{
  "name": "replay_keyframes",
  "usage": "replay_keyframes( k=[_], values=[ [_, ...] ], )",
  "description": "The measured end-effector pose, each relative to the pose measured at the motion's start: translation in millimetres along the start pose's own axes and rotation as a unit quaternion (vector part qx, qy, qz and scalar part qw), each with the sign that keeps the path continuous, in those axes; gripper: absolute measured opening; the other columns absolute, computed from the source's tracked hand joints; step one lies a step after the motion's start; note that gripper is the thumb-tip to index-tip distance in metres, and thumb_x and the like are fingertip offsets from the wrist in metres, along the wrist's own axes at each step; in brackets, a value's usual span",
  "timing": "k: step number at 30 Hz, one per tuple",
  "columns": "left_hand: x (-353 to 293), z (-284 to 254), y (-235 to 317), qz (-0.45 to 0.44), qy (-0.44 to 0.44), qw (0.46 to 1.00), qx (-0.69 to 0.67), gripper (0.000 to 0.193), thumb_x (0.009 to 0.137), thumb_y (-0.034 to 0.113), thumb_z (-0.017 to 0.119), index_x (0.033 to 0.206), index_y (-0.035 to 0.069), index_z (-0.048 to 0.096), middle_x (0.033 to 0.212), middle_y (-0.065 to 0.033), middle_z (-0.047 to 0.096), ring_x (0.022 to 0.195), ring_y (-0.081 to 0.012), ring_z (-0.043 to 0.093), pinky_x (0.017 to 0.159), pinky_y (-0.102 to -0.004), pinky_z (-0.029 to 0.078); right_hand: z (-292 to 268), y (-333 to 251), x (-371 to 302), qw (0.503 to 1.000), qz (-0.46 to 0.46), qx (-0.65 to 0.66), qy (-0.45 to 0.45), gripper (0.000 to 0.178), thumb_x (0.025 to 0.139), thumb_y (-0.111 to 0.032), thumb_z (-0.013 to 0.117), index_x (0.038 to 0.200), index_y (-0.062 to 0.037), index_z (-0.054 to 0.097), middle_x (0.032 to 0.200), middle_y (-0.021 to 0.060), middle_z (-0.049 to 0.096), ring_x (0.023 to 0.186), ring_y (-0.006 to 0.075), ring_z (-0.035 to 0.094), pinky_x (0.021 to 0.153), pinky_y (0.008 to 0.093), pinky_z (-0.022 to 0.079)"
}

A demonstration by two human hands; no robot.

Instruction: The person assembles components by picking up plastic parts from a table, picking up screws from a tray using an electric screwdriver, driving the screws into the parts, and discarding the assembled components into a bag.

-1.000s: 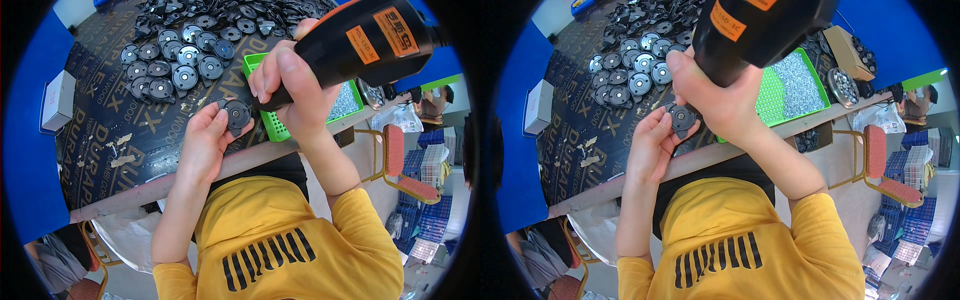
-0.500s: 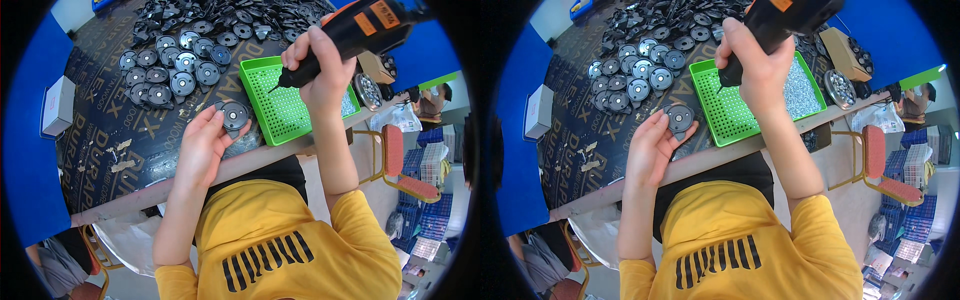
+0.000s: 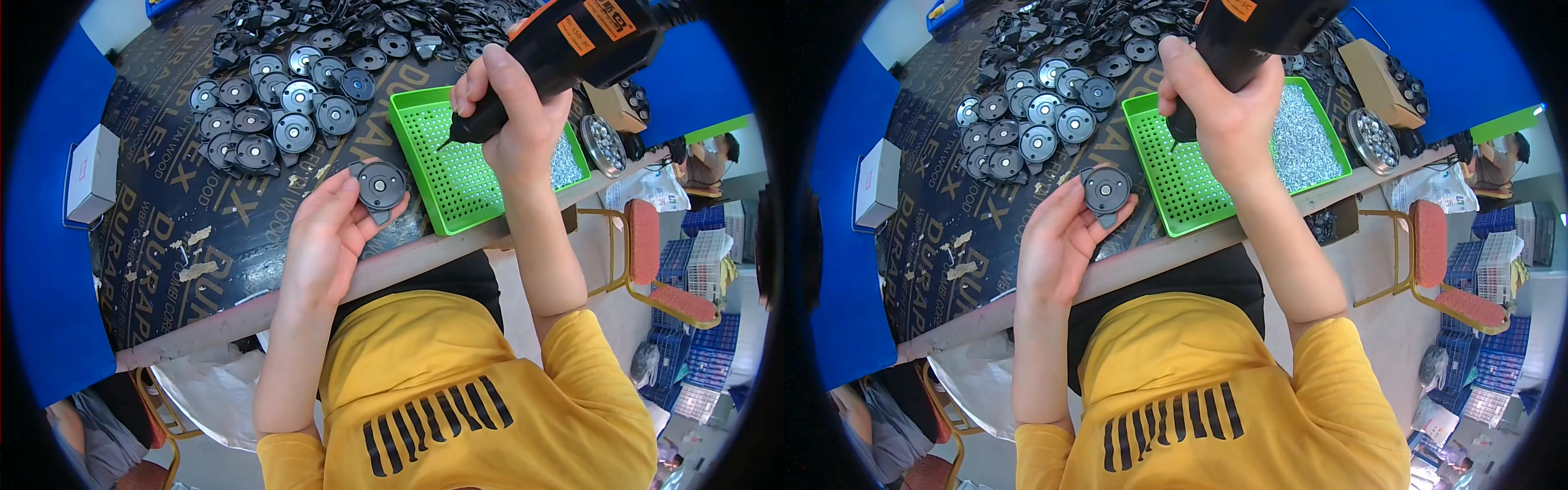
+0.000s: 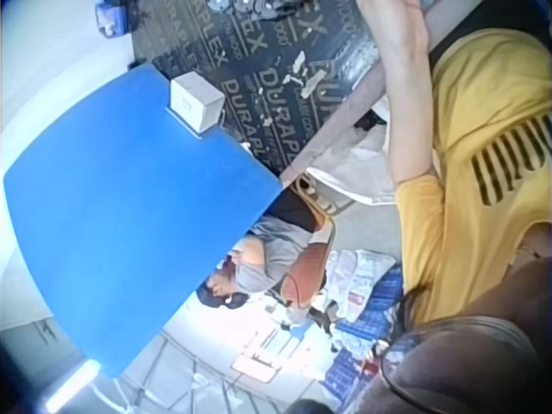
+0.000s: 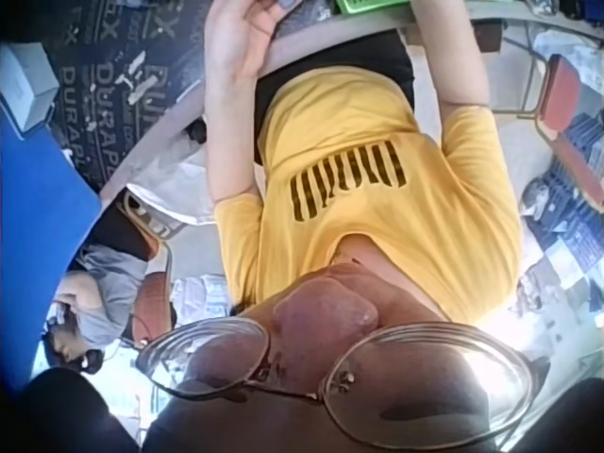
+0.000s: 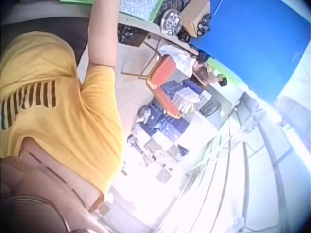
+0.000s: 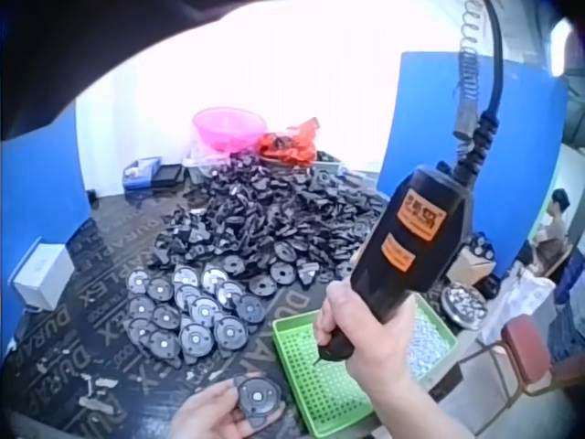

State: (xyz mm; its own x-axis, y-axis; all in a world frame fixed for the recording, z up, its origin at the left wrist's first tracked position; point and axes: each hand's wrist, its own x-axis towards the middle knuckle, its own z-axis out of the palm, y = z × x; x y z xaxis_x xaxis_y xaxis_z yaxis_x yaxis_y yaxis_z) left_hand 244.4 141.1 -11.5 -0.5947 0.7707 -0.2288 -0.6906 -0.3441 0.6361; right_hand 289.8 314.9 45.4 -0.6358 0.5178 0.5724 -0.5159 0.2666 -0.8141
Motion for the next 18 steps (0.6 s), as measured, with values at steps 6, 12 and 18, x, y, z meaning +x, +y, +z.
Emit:
replay_keyframes(
  k=[6, 12, 18],
  values=[
    [-0.5, 0.2, 0.4, -0.004, -0.002, 1.0, 0.006, 0.033, 0.092, 0.014, 0.037, 0.113, -0.01, 0.041, 0.105, -0.018, 0.053, 0.096, -0.0249, 0.055, 0.087, -0.0373, 0.045, 0.8, 2.7, -0.2, 1.0, -0.005, 0.003, -0.004, 0.024, 0.078, -0.005, 0.052, 0.098, -0.0048, 0.039, 0.055, 0.0094, 0.047, 0.044, 0.0168, 0.048, 0.045, 0.0293, 0.041],
    [-0.3, 0.4, 0.3, -0.004, -0.007, 1.0, 0.01, 0.033, 0.091, 0.014, 0.038, 0.114, -0.01, 0.041, 0.106, -0.0178, 0.053, 0.095, -0.0249, 0.056, 0.087, -0.0372, 0.045, 1.6, 3.5, -1.2, 1.0, 0.009, -0.012, 0.002, 0.021, 0.079, -0.005, 0.052, 0.096, -0.0042, 0.04, 0.055, 0.0088, 0.047, 0.044, 0.0165, 0.047, 0.045, 0.0289, 0.041],
    [0.2, -2.3, -0.7, -0.01, -0.006, 1.0, 0.009, 0.032, 0.091, 0.014, 0.038, 0.113, -0.009, 0.041, 0.106, -0.0171, 0.053, 0.095, -0.0247, 0.056, 0.087, -0.0373, 0.045, 2.1, 3.2, 1.8, 0.997, -0.001, 0.066, 0.028, 0.012, 0.076, -0.005, 0.061, 0.076, -0.0024, 0.048, 0.053, 0.0034, 0.053, 0.044, 0.01, 0.052, 0.045, 0.0215, 0.04]
  ],
)
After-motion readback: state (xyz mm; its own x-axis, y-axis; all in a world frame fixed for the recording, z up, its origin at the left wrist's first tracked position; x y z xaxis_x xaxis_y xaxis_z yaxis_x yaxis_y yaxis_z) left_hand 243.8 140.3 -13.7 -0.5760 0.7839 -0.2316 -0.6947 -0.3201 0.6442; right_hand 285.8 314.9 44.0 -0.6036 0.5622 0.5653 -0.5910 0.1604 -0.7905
